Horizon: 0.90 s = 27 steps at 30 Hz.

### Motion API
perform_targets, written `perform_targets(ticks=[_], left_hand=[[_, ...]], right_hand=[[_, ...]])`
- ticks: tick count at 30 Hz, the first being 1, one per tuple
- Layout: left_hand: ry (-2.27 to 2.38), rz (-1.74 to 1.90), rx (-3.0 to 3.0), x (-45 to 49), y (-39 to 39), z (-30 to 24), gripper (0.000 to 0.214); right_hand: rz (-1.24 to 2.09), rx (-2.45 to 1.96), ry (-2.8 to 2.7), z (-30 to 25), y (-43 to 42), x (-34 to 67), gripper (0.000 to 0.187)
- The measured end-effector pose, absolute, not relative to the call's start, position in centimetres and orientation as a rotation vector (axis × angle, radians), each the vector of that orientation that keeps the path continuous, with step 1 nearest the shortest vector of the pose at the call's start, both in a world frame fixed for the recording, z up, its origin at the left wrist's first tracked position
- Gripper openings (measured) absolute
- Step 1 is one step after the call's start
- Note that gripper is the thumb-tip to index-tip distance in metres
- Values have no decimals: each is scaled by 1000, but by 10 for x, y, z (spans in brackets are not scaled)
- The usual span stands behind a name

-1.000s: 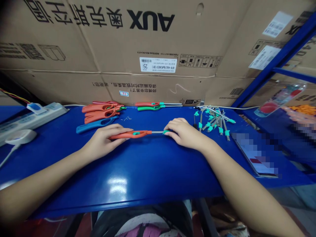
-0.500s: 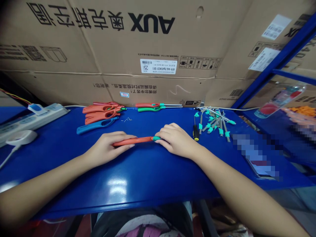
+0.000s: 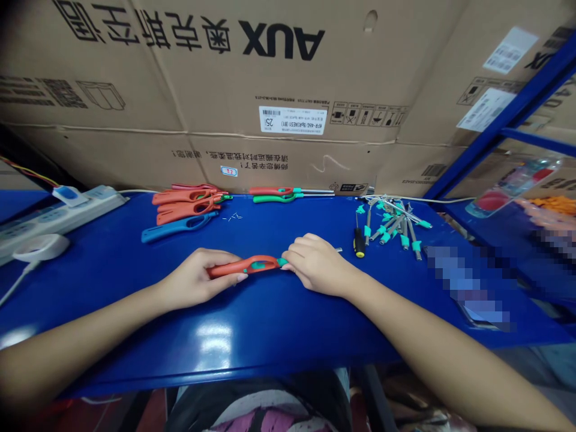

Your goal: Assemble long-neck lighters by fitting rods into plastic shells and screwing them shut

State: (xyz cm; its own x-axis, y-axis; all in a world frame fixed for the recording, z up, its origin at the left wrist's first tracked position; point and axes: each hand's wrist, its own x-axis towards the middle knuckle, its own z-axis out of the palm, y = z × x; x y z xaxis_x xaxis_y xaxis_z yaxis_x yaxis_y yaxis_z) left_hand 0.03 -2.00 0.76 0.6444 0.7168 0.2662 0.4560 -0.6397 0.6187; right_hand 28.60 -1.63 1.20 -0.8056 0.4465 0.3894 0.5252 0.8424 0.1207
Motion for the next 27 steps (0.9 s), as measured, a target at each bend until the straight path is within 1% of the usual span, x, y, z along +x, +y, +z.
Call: perform_targets(ticks=[8,12,14,19,22,27], left_hand=[[850,777,2518,-2,-29,8,26],[820,815,2653,-3,-30,6,27],[836,808,2702,-2,-27,6,29],[904,787,2679,-4,-15,10,36],[968,732,2645,-6,-12,13,39],[1014,495,2698,-10,-9,17,43]], right_hand=[[-312,-755,-2648,20,-22,283,27],[-271,-809,-2653,21,-23,281,26],[-173,-894,-2638,21,-22,281,22],[236,-1129,-2543,22,-13,288,12],[304,-1182,-2526,22,-8,297,8],[231,-1272,-2611,28,-6,305,6]])
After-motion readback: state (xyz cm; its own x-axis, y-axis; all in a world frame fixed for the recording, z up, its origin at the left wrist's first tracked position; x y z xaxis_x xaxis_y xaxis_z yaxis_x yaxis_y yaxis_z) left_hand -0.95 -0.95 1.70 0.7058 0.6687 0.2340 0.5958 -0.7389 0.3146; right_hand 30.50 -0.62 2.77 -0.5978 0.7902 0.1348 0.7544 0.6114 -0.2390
